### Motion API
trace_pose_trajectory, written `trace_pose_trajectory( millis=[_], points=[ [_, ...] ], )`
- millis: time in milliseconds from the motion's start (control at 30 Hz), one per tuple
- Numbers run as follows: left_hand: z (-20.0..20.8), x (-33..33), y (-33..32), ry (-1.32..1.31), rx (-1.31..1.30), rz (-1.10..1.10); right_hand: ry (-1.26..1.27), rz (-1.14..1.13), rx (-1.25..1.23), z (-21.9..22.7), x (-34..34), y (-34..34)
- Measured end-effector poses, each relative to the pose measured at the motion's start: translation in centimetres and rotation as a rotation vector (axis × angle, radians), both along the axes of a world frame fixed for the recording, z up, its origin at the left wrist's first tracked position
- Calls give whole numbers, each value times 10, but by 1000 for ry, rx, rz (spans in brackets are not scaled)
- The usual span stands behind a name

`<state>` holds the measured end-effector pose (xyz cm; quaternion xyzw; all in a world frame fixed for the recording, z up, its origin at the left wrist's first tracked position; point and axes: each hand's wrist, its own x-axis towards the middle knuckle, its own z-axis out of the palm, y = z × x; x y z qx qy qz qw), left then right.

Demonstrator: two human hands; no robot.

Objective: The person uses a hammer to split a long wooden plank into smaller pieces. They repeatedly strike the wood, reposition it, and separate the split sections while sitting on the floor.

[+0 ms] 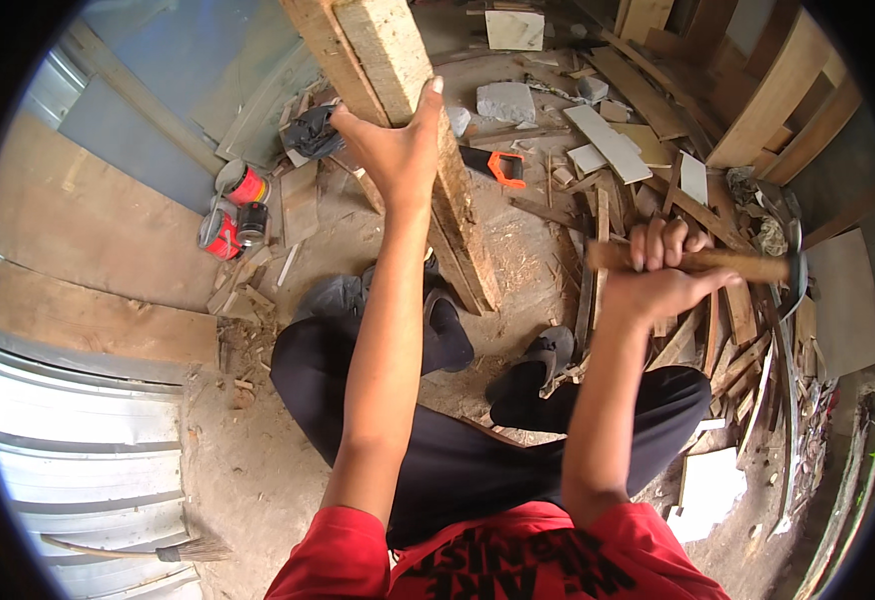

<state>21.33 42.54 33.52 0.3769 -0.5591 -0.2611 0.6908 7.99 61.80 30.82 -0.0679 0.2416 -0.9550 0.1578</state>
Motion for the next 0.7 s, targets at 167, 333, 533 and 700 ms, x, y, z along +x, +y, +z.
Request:
trace_pose_trajectory(
  millis=[167,333,533,700],
  points=[
    [-7,-11,-9,17,-8,83,49,770,706,-143,130,5],
    [-8,13,-22,-10,1,141,-92,760,703,-108,101,38],
    [-12,13,-23,3,-5,123,93,164,57,-8,33,-6],
    [-4,-11,-21,23,-31,23,306,768,742,-168,140,8]
  ],
)
